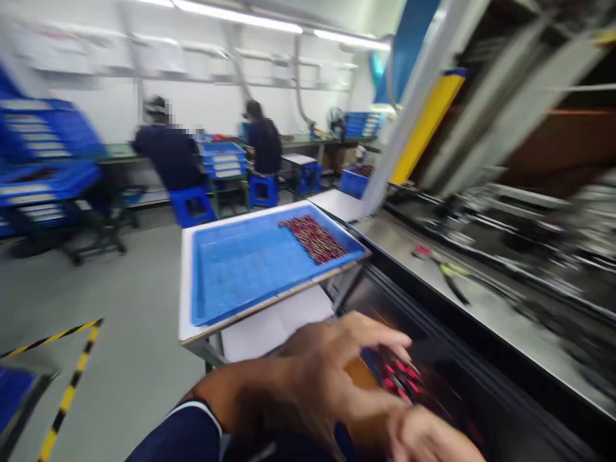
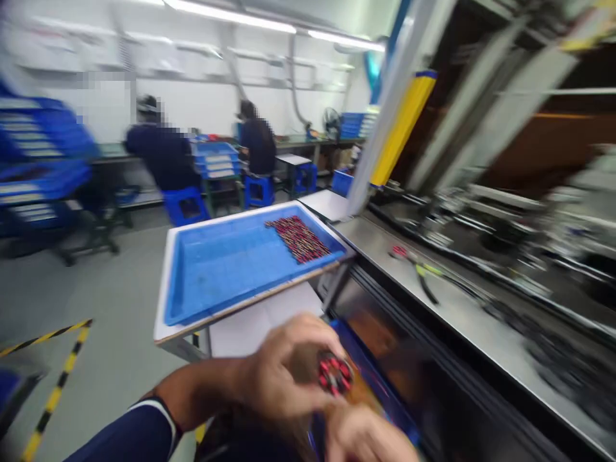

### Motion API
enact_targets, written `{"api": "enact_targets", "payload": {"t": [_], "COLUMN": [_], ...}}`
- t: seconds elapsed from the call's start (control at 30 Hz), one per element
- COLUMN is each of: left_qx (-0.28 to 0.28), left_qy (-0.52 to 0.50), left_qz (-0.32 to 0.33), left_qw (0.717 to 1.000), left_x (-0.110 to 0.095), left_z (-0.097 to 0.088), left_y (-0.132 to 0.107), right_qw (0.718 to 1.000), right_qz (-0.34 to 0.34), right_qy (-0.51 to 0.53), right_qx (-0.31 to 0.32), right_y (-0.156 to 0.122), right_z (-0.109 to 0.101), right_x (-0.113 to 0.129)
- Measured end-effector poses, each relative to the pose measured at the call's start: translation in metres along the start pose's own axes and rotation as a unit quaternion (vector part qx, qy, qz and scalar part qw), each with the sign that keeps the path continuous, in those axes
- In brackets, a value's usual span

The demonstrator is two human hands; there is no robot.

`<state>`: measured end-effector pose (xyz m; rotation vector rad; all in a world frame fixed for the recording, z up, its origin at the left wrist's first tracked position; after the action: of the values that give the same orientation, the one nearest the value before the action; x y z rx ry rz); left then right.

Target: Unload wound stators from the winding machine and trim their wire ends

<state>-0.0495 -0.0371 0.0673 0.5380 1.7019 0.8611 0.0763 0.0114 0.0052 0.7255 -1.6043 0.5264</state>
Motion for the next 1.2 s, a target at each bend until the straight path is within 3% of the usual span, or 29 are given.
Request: {"api": "enact_targets", "payload": {"t": [0.07,0.13,0.3,0.4,0.57,0.7,0.8,0.9,1.03,1.2], "left_qx": [0.001,-0.003,0.005,0.008,0.046,0.124,0.167,0.14,0.083,0.094], "left_qy": [-0.003,-0.027,-0.076,-0.099,-0.169,-0.23,-0.251,-0.274,-0.308,-0.335], "left_qz": [0.022,0.013,-0.034,-0.044,-0.122,-0.176,-0.209,-0.219,-0.222,-0.244], "left_qw": [1.0,1.0,0.997,0.994,0.977,0.949,0.931,0.926,0.921,0.905], "left_x": [-0.004,0.001,0.015,0.011,0.016,0.017,0.017,0.018,0.023,0.026], "left_z": [0.001,0.001,0.004,0.006,0.016,0.03,0.041,0.049,0.055,0.055], "left_y": [0.0,-0.001,-0.004,-0.005,-0.009,-0.019,-0.026,-0.026,-0.022,-0.02], "right_qw": [0.99,0.959,0.922,0.923,0.936,0.949,0.957,0.958,0.965,0.979], "right_qz": [0.062,0.101,0.119,0.108,0.095,0.038,0.047,0.068,0.039,-0.005], "right_qy": [0.12,0.261,0.365,0.366,0.34,0.305,0.272,0.26,0.242,0.181], "right_qx": [-0.026,-0.044,-0.054,-0.042,-0.006,-0.072,-0.091,-0.098,-0.095,-0.088], "right_y": [-0.022,-0.029,-0.024,-0.034,-0.045,-0.042,-0.04,-0.04,-0.044,-0.055], "right_z": [0.005,0.015,0.022,0.022,0.005,-0.029,-0.033,-0.027,-0.021,-0.019], "right_x": [-0.004,-0.007,-0.011,-0.011,-0.016,-0.007,0.001,0.003,0.0,-0.011]}}
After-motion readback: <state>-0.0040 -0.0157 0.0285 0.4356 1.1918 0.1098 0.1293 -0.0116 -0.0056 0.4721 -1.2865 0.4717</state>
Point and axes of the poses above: each hand's wrist, its own y-axis towards the middle knuckle, its own z-axis out of the palm, x = y × z, the point moved 7 cm from there along y, towards the middle knuckle
